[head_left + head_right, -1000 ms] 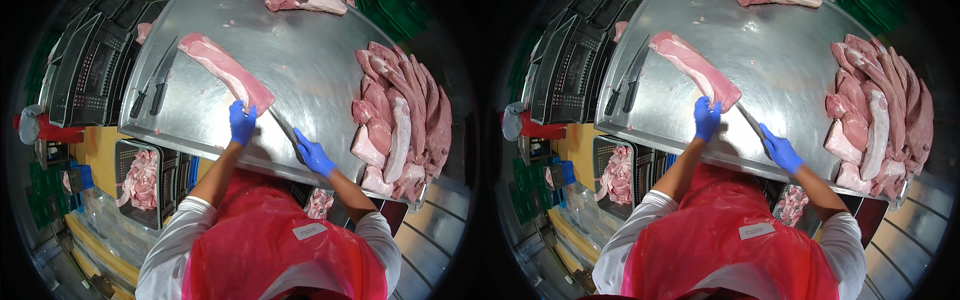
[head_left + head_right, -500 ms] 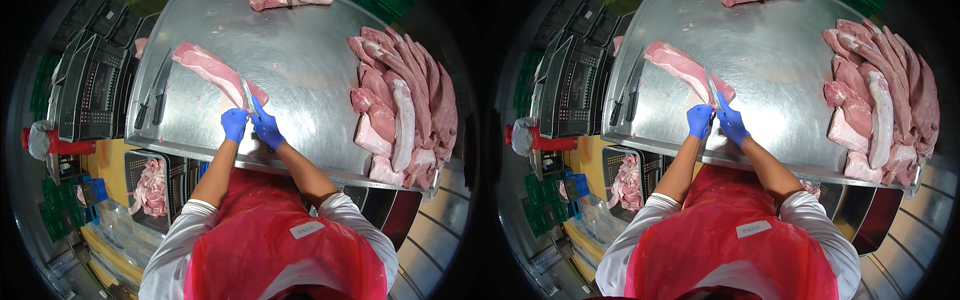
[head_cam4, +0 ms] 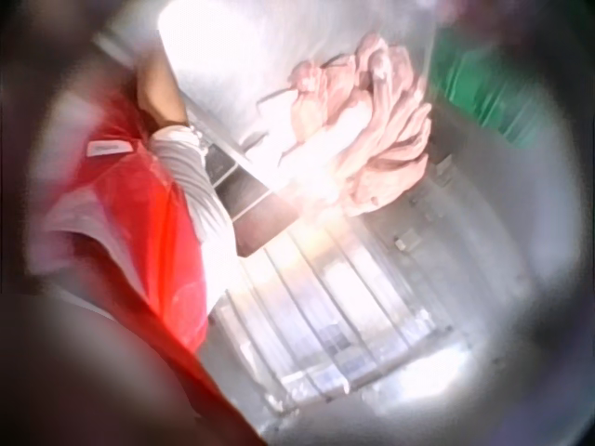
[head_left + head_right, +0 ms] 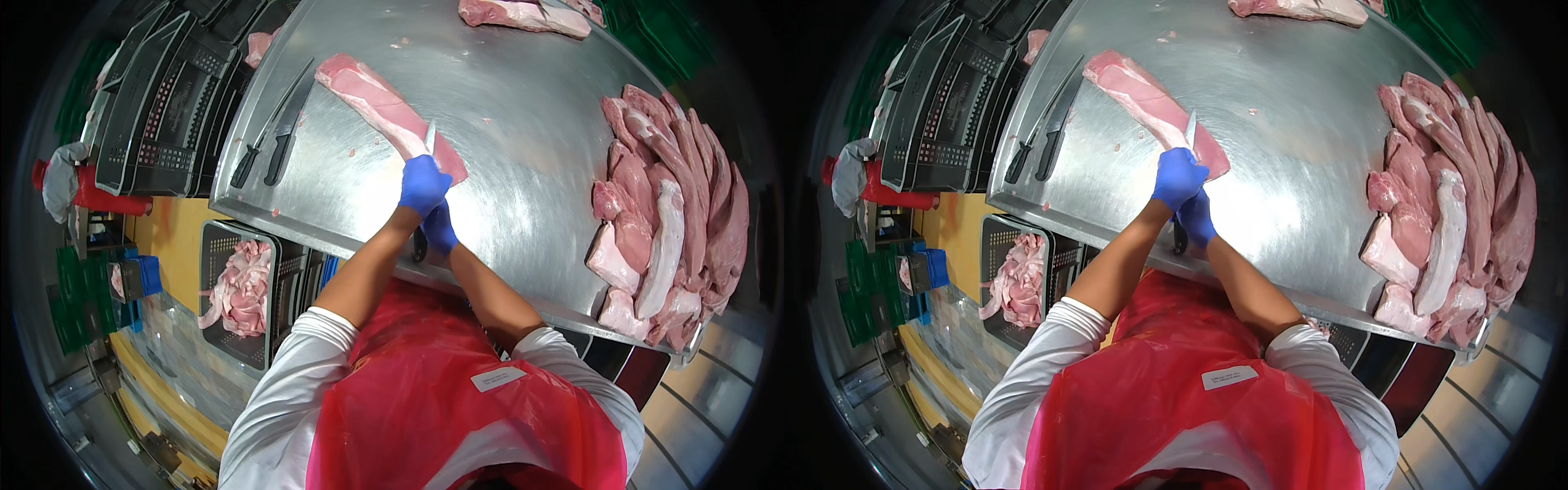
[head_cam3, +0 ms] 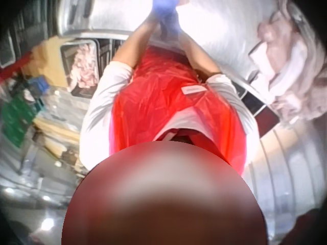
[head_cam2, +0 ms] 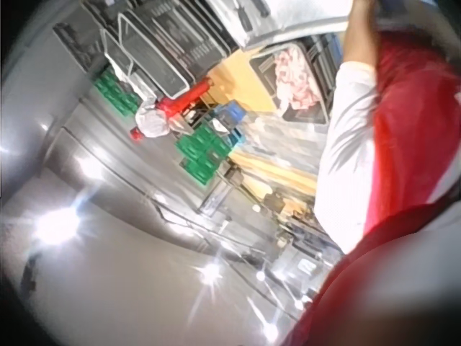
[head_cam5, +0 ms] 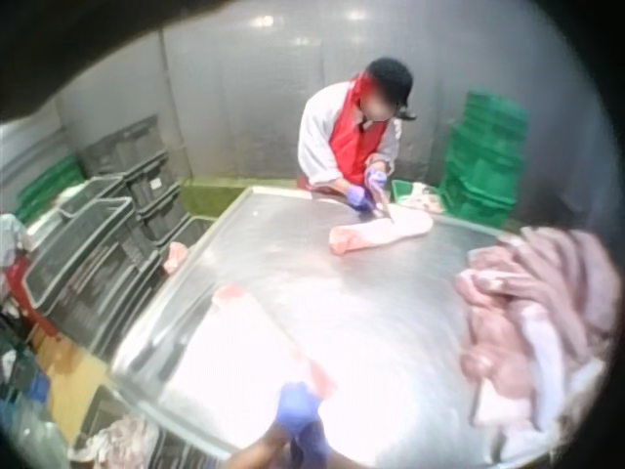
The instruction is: The person cuts large pieces of pork belly on a stainless steel table using a knife and a sharpening steel. They trim fat and separate meat sections, placing trimmed pieces into a basket while continuing to process additional cuts.
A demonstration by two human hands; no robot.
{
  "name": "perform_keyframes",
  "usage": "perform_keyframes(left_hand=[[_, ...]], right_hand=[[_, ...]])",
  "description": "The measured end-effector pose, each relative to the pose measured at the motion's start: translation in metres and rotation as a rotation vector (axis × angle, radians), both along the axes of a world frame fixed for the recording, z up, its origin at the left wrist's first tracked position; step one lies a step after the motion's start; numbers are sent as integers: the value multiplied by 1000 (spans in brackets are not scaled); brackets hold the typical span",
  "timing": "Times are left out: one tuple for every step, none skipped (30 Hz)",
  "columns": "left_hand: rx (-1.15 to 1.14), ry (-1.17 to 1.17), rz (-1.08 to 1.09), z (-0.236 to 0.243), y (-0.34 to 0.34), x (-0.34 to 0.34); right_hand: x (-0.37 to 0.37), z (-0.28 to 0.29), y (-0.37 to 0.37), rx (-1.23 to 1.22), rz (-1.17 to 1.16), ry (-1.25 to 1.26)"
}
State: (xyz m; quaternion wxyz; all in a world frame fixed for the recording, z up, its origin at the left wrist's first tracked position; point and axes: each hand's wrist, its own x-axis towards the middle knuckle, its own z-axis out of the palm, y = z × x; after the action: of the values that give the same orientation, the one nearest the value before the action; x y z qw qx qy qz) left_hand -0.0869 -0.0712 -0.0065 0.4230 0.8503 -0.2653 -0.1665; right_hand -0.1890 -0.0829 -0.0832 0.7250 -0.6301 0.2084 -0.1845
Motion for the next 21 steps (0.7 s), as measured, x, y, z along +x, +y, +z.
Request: perform_keyframes(left_hand=[[16,-49,-42,-3,-2,6],[7,-26,-16,-6,-2,6],[-7,3,6,-9,-6,4],[-23,30,13,-7,-10,2],[58,170,-41,-5,-11,2],[63,177,-49,0,-9,3],[68,184,-68,5,-8,0],[73,192,-87,10,-8,-2],[-26,213,-60,15,-7,-6],[-27,205,-70,21,-9,-5],[-29,199,-81,27,-13,-4],[-29,188,-79,30,-15,-1],[-28,184,-100,28,-19,3],[-63,253,-97,35,-22,7],[-98,326,-93,51,-23,11],[-132,395,-73,58,-21,17],[-271,454,-24,39,-23,16],[-283,462,-11,37,-25,17],[-294,472,-9,38,-27,15],[-304,482,-4,39,-26,15],[-353,551,-24,40,-25,17]], right_hand=[[8,9,-2,-55,-19,-16],[7,19,-4,-122,29,-19],[7,32,-8,-193,71,-22],[-2,20,-3,221,49,-29],[-14,3,7,635,22,-35],[-21,-2,14,737,55,-52],[-28,-6,21,838,75,-69],[-35,-10,27,937,95,-82],[-24,-27,25,751,66,5],[-7,-29,19,838,31,31],[7,-31,13,926,-12,58],[30,-21,4,842,20,125],[54,-9,-7,752,40,186],[68,-4,-13,662,57,246],[68,-3,-11,648,27,272],[67,-1,-1,634,14,300],[64,1,9,620,0,328],[55,5,22,595,57,270],[42,14,38,570,104,207],[39,23,48,547,154,147],[61,44,45,368,136,270]])
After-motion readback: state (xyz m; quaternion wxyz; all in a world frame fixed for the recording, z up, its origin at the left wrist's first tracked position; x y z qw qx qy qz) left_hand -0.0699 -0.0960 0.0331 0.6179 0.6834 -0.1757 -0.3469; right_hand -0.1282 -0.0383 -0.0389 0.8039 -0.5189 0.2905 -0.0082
